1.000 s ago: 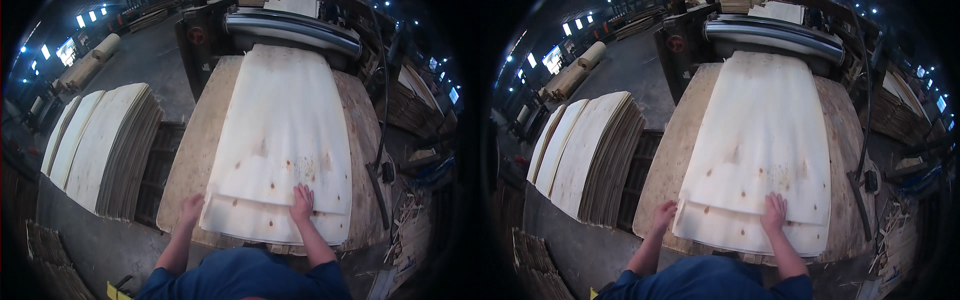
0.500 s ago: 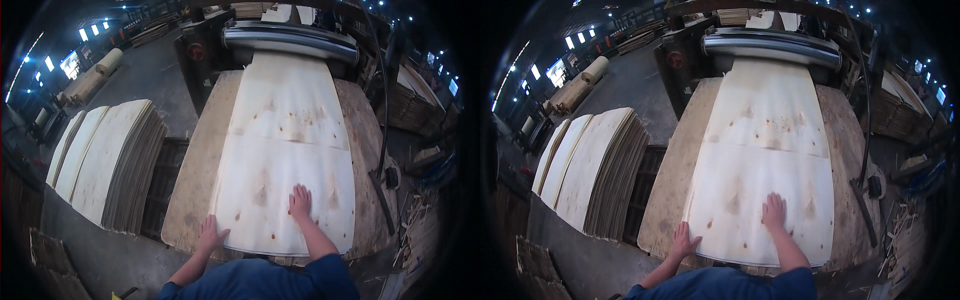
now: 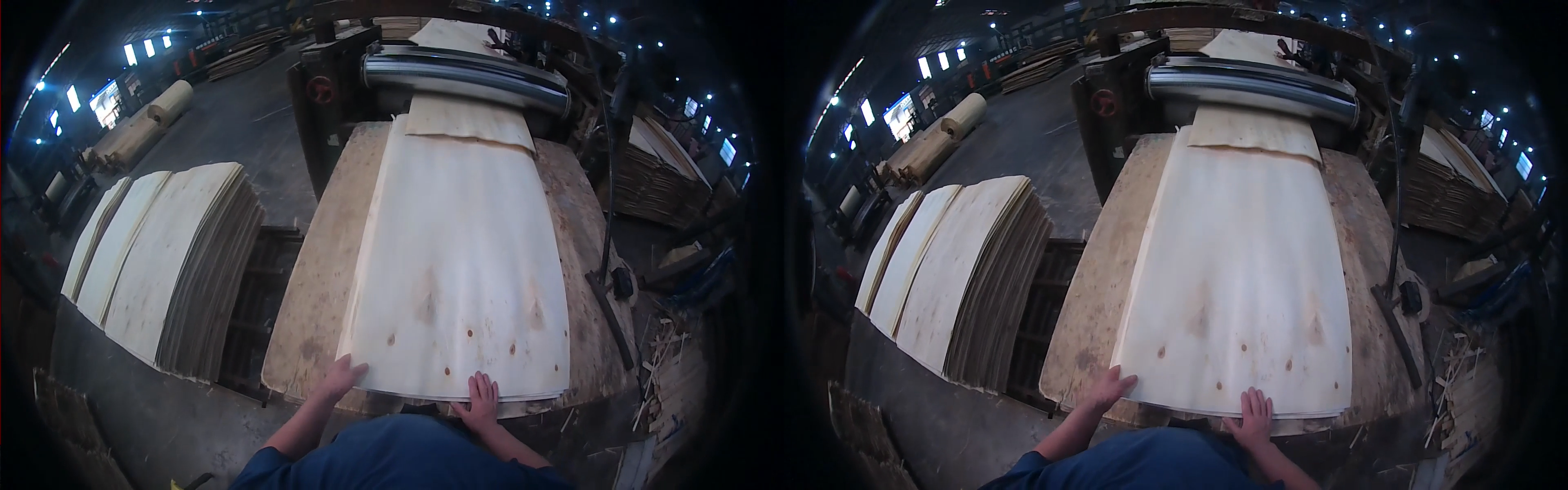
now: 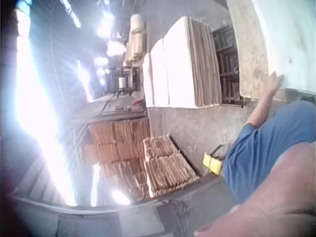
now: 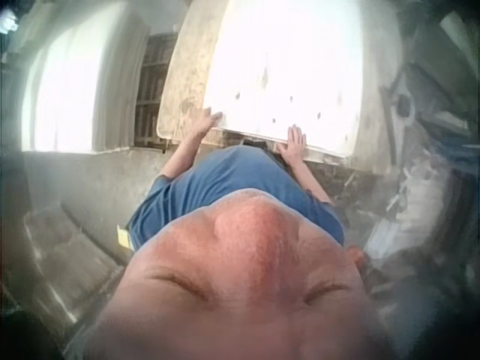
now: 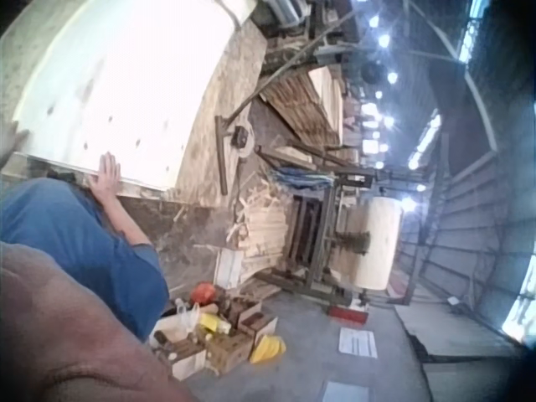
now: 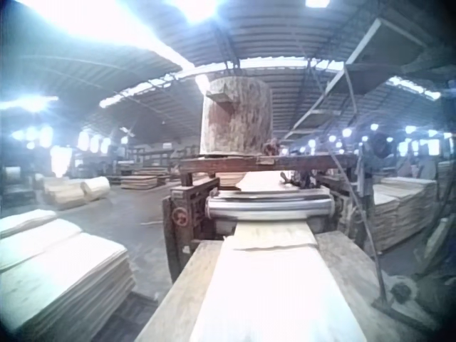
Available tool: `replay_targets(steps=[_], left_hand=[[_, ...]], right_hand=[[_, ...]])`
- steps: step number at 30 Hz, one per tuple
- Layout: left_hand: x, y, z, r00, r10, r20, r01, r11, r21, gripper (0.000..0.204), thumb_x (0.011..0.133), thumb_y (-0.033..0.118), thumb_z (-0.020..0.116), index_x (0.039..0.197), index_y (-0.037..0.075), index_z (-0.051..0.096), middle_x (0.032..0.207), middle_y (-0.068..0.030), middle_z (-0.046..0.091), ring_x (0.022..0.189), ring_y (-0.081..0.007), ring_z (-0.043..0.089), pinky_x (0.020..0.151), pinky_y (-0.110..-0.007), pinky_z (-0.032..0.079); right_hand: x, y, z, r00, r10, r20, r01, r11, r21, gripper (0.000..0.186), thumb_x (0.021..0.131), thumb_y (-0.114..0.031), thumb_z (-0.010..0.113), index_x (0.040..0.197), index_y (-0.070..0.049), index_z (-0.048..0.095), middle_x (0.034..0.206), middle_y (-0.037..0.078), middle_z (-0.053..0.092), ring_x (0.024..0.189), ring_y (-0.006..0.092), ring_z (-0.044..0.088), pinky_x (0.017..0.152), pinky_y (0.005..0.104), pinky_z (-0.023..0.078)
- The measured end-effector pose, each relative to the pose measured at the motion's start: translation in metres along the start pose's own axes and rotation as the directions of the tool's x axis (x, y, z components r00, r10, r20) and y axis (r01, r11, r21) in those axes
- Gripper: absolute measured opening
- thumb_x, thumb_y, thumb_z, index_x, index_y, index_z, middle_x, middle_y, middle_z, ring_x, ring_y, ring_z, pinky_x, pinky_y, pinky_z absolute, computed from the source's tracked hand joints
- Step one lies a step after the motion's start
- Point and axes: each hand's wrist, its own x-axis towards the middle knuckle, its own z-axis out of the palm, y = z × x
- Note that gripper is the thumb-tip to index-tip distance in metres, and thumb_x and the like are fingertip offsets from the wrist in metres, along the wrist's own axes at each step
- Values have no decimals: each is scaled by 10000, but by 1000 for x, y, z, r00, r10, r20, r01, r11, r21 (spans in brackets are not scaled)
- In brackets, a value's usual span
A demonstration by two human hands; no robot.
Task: The person applies sheets of wood veneer to a larger panel, using a long lever to control a rolling machine and smoothing the sheets by hand.
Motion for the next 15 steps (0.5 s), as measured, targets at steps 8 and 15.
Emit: replay_targets(steps=[8,15], left_hand=[[11,-25,-38,980,106,169,-19,893,-450,359,879,160,600,1179,-31,549,1031,-92,642,898,-169,608,773,-311,498],[1,-86,-42,969,-246,-16,163,690,-705,333,893,157,572,1169,-19,511,1031,-124,599,855,-245,625,706,-380,557]], right_hand=[[-11,-1,-32,999,35,-6,-36,994,-107,618,746,-339,701,1278,-86,513,1376,136,441,1289,348,380,1072,553,240],[-10,-14,-123,860,470,-200,-441,881,172,116,794,-139,637,745,-35,624,741,113,636,735,281,635,751,411,509]])
